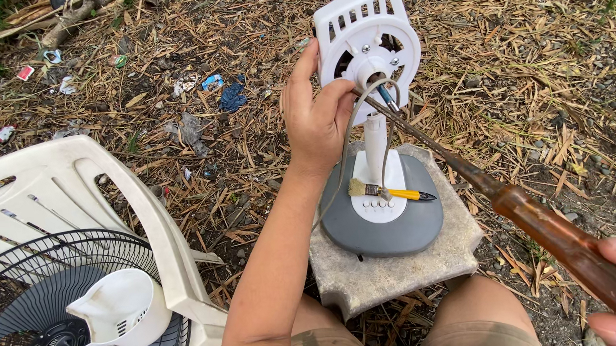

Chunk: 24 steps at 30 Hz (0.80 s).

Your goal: The person services an electric fan outdoors. They unscrew the blade cap with a screwdriver, remove the fan blades and front guard, brush dust from the motor housing and rear cover, and use a long screwdriver to work on the rear housing screws.

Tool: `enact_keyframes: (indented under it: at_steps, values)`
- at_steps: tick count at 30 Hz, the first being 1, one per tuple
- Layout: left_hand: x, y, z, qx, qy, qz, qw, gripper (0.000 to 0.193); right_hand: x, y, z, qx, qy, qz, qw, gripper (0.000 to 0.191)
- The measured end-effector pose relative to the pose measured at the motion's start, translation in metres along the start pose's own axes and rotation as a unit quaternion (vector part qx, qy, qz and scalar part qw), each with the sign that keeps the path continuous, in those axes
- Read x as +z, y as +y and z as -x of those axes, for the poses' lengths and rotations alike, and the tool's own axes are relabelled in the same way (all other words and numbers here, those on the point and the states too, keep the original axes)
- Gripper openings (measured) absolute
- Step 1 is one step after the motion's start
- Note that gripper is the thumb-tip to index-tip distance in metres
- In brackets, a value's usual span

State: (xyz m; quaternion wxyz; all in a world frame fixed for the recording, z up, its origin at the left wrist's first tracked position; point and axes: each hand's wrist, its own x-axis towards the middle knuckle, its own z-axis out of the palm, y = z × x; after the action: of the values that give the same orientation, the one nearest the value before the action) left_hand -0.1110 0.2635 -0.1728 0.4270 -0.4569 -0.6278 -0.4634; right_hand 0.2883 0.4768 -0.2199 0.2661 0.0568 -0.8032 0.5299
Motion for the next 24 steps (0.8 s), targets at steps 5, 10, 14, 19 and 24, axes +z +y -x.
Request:
enact_keyframes:
  at_steps: [5,10,14,19,24]
  values:
    - [0.003,-0.004,0.000,-0.003,0.022,0.033,0.999,0.030,-0.012,0.039,0.030,0.035,0.016,-0.023,0.999,0.060]
    - [0.003,-0.001,0.000,-0.006,0.022,0.031,0.999,0.032,-0.071,0.070,0.062,0.234,-0.009,-0.179,0.956,0.053]
    - [0.000,0.002,-0.001,-0.013,0.011,0.013,1.000,0.029,-0.086,0.084,0.052,0.110,-0.061,-0.018,0.992,0.045]
    - [-0.001,0.004,-0.005,0.001,0.016,0.009,1.000,0.020,-0.014,0.047,0.044,-0.104,0.020,0.300,0.948,0.055]
    - [0.000,0.006,-0.004,-0.004,0.020,0.006,1.000,0.020,0.005,-0.001,0.026,0.128,0.113,0.054,0.984,0.055]
